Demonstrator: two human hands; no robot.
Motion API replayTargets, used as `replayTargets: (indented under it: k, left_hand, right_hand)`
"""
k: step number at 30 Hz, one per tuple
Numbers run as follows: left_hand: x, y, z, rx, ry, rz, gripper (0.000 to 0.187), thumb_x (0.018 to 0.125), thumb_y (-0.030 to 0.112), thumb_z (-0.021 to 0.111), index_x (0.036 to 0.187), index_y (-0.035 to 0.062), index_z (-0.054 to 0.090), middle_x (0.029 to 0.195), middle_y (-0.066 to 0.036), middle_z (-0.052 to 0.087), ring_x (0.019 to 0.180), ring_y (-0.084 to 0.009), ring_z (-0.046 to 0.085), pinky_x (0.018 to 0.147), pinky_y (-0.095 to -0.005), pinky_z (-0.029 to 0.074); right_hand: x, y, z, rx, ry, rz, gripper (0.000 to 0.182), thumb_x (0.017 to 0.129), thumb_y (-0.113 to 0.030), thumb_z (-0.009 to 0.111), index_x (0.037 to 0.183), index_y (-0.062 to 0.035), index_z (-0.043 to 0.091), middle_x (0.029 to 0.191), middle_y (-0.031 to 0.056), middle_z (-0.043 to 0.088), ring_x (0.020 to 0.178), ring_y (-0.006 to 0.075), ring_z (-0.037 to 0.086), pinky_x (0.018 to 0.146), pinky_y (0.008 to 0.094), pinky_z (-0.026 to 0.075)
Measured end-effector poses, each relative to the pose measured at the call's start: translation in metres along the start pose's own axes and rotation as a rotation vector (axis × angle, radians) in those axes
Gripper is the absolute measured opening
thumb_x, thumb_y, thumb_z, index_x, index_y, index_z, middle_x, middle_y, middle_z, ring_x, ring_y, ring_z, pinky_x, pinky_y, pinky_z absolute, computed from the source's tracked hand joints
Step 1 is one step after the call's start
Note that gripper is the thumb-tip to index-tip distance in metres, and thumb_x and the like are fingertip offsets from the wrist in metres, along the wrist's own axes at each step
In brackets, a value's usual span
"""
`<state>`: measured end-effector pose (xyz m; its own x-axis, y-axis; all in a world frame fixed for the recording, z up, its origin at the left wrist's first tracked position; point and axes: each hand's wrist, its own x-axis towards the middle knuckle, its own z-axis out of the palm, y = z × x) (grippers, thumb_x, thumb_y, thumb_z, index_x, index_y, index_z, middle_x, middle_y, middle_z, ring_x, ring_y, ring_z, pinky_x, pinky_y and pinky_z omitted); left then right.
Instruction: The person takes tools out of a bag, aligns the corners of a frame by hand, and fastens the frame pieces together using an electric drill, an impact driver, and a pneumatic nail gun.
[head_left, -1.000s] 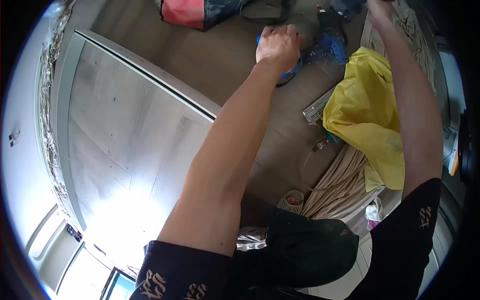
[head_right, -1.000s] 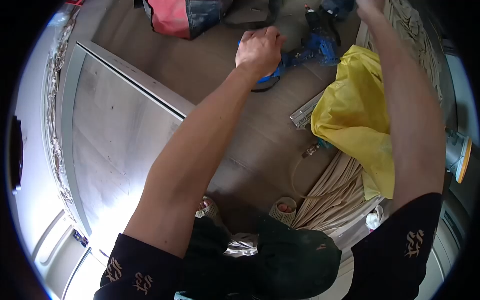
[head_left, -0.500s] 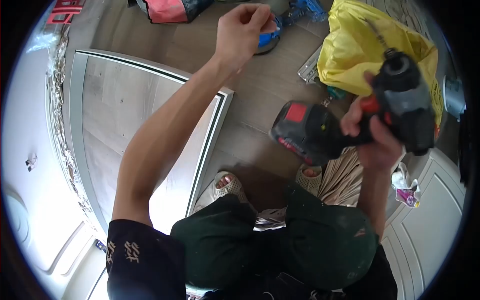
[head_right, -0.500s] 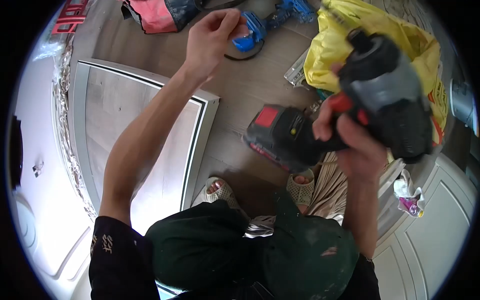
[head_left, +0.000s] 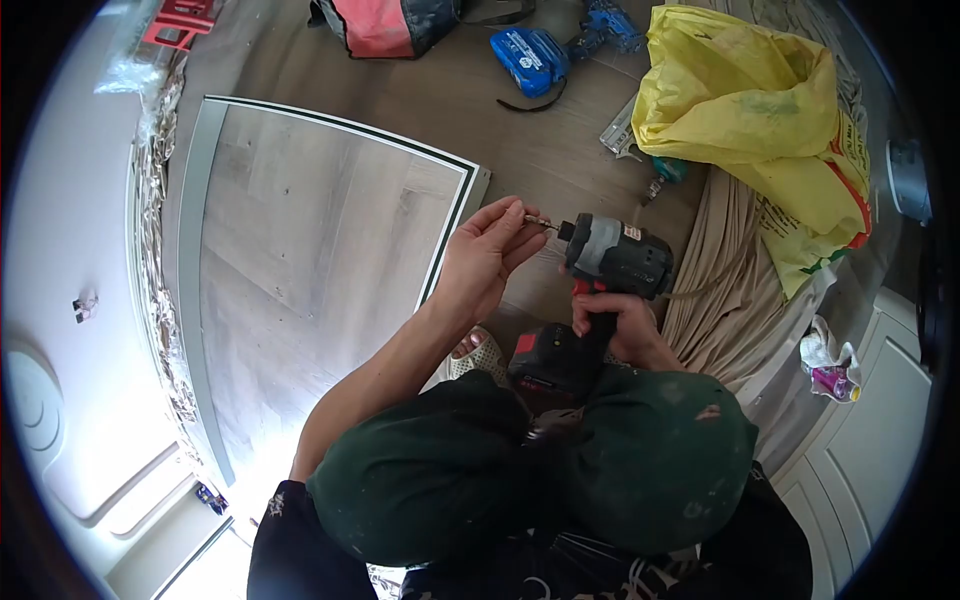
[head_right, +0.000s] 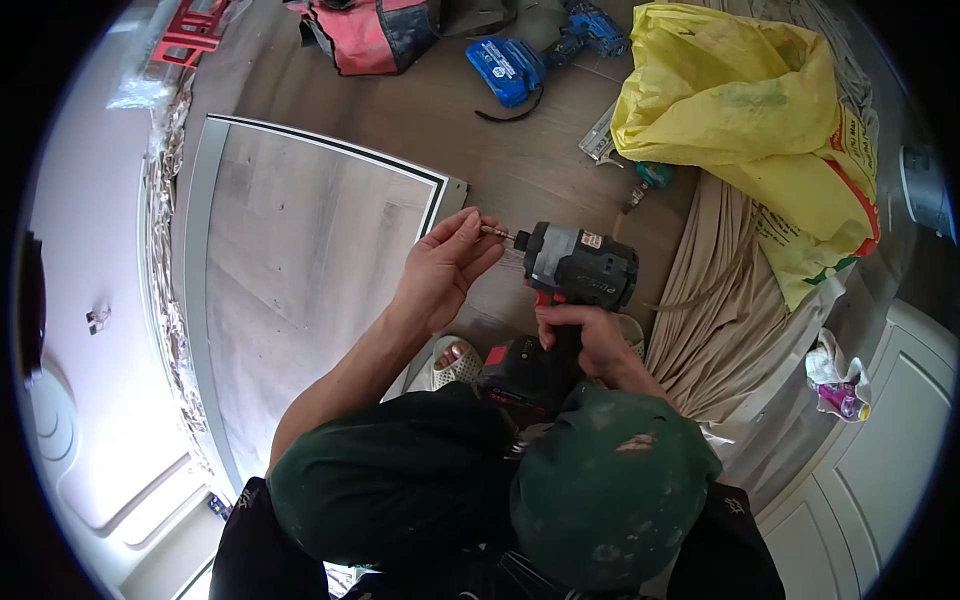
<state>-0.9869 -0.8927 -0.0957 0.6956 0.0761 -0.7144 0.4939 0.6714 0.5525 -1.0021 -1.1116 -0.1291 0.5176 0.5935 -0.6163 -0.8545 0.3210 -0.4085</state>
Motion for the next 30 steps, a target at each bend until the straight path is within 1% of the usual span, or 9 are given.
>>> replayTargets:
  k: [2,5,14,18,22,25,27,29,30]
  left_hand:
    - [-0.001,0.001,0.001,0.015,-0.006,-0.011,0.026,0.102,0.015,0.06,0.124,0.0025,0.059,0.112,-0.01,0.069,0.107,-0.0218,0.069,0.094,-0.0343,0.059]
    - [-0.001,0.0,0.002,0.033,-0.035,0.006,0.027,0.101,0.016,0.061,0.124,0.0022,0.059,0.113,-0.01,0.069,0.106,-0.0212,0.069,0.093,-0.0327,0.059]
    - [-0.002,0.005,0.003,0.301,-0.086,0.102,0.035,0.101,0.015,0.062,0.13,-0.0022,0.055,0.122,-0.015,0.068,0.108,-0.0217,0.069,0.093,-0.0323,0.059]
    - [0.005,0.005,-0.001,0.33,-0.09,0.071,0.042,0.1,0.018,0.064,0.133,-0.0044,0.052,0.123,-0.017,0.067,0.109,-0.0227,0.069,0.092,-0.0324,0.059]
    - [0.013,0.0,-0.002,0.444,0.014,-0.032,0.049,0.099,0.023,0.066,0.135,-0.0065,0.05,0.121,-0.016,0.068,0.1,-0.0212,0.071,0.087,-0.0309,0.059]
    - [0.031,0.012,-0.018,1.041,0.133,0.291,0.053,0.094,0.017,0.068,0.14,-0.0017,0.049,0.114,-0.017,0.069,0.097,-0.026,0.069,0.083,-0.0387,0.057]
    - [0.043,0.033,-0.035,1.285,0.221,0.839,0.052,0.086,0.006,0.064,0.138,0.0043,0.054,0.114,-0.016,0.067,0.104,-0.0309,0.066,0.095,-0.0437,0.051]
    - [0.05,0.069,-0.043,1.907,0.323,1.118,0.048,0.083,0.002,0.063,0.13,0.0059,0.061,0.116,-0.013,0.065,0.116,-0.0324,0.061,0.107,-0.0425,0.043]
    - [0.06,0.082,-0.055,1.909,0.323,1.115,0.048,0.083,0.002,0.063,0.13,0.0059,0.061,0.116,-0.013,0.065,0.116,-0.0324,0.061,0.107,-0.0425,0.043]
  right_hand:
    - [-0.003,-0.001,0.002,0.006,0.007,-0.024,0.032,0.087,-0.005,0.063,0.116,0.0056,0.062,0.08,0.0067,0.06,0.063,0.0164,0.058,0.062,0.0296,0.048]
    - [-0.005,-0.003,0.003,-0.066,0.006,-0.024,0.048,0.084,-0.005,0.059,0.13,0.0082,0.054,0.08,0.0071,0.057,0.064,0.017,0.056,0.064,0.0316,0.048]
    - [-0.004,-0.005,0.0,-0.057,-0.016,0.016,0.046,0.085,-0.01,0.056,0.127,0.0072,0.053,0.074,0.0064,0.055,0.062,0.0164,0.054,0.063,0.0319,0.047]
    - [0.004,-0.001,-0.004,0.031,-0.041,0.08,0.044,0.085,-0.013,0.056,0.125,0.0045,0.053,0.07,0.0057,0.052,0.061,0.0159,0.051,0.063,0.0325,0.046]
    - [0.02,0.012,-0.011,0.225,-0.066,0.145,0.043,0.085,-0.015,0.057,0.125,0.0011,0.055,0.069,0.0049,0.051,0.06,0.0155,0.049,0.063,0.0328,0.045]
    - [0.04,0.017,-0.011,0.334,-0.04,0.159,0.04,0.087,-0.016,0.056,0.124,-0.0012,0.056,0.069,0.0035,0.051,0.06,0.0149,0.048,0.063,0.0326,0.044]
    - [0.053,0.023,-0.016,0.339,-0.024,0.171,0.04,0.087,-0.016,0.057,0.124,-0.0017,0.056,0.07,0.0032,0.051,0.06,0.0148,0.048,0.063,0.0325,0.044]
    - [0.07,0.027,-0.017,0.336,-0.016,0.19,0.039,0.087,-0.017,0.058,0.123,-0.0027,0.057,0.07,0.0025,0.052,0.06,0.0146,0.048,0.062,0.0324,0.044]
    - [0.075,0.028,-0.015,0.338,-0.017,0.192,0.039,0.087,-0.017,0.058,0.123,-0.0027,0.057,0.07,0.0025,0.052,0.06,0.0146,0.048,0.062,0.0324,0.044]
